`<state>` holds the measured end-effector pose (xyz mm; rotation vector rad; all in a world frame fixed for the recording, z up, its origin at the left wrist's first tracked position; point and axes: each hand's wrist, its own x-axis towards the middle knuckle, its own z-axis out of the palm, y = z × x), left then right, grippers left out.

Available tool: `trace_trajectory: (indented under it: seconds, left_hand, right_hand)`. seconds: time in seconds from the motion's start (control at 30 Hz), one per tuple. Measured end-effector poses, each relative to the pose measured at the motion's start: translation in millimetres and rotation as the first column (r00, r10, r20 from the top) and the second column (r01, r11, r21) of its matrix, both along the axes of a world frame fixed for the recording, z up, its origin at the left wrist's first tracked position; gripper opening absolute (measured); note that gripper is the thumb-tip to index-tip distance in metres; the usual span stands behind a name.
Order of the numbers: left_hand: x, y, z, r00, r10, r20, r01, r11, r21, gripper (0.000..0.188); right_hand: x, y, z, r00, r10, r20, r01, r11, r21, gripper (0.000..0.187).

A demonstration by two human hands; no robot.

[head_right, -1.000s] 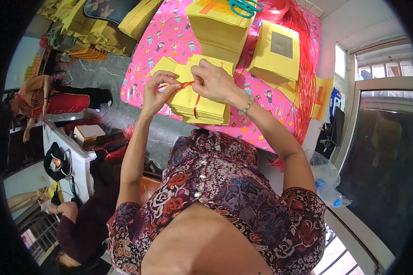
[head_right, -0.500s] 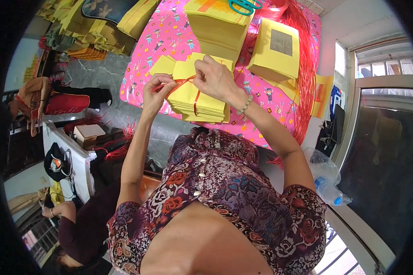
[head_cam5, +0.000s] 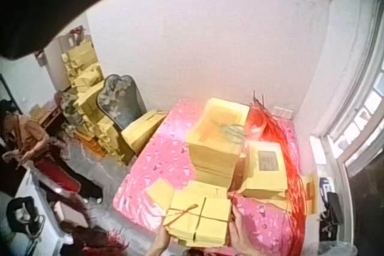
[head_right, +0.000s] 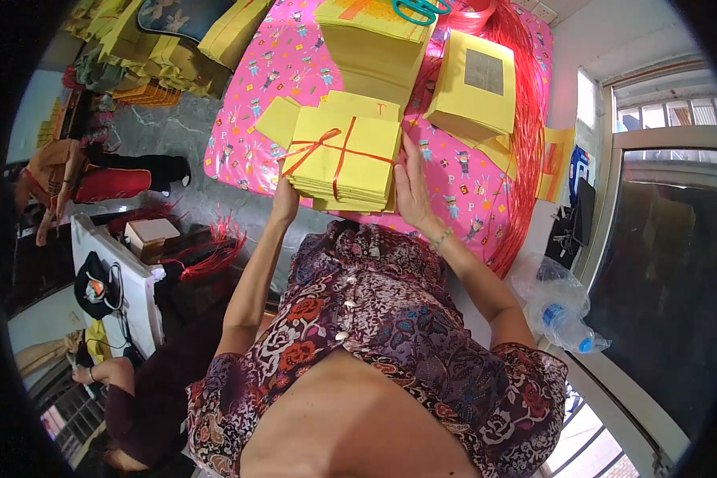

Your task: Folding and bundling stacks of yellow paper into packages using red bands.

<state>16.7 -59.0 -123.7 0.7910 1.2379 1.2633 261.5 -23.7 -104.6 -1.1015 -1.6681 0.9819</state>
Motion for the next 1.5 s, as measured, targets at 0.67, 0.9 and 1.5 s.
trace_trajectory:
  seconds: [0.67,0.9,1.5]
  left_hand:
    - [-24,40,45,0.84,-0.338,-0.425,0.189,0.916,-0.355,0.079]
    - [-8,40,63,0.955,-0.141,-0.261,0.07,0.962,-0.264,0.083]
    - [-6,45,49,0.982,-0.063,-0.178,0.042,0.992,-0.119,0.075]
  right_hand:
    - [-26,57,26,0.96,-0.104,-0.26,-0.161,0.554,-0.817,0.064]
    - [-24,46,21,0.943,-0.092,-0.319,-0.083,0.865,-0.495,0.062]
    - [-19,46,19,0.98,0.187,-0.061,-0.197,0.917,-0.346,0.069]
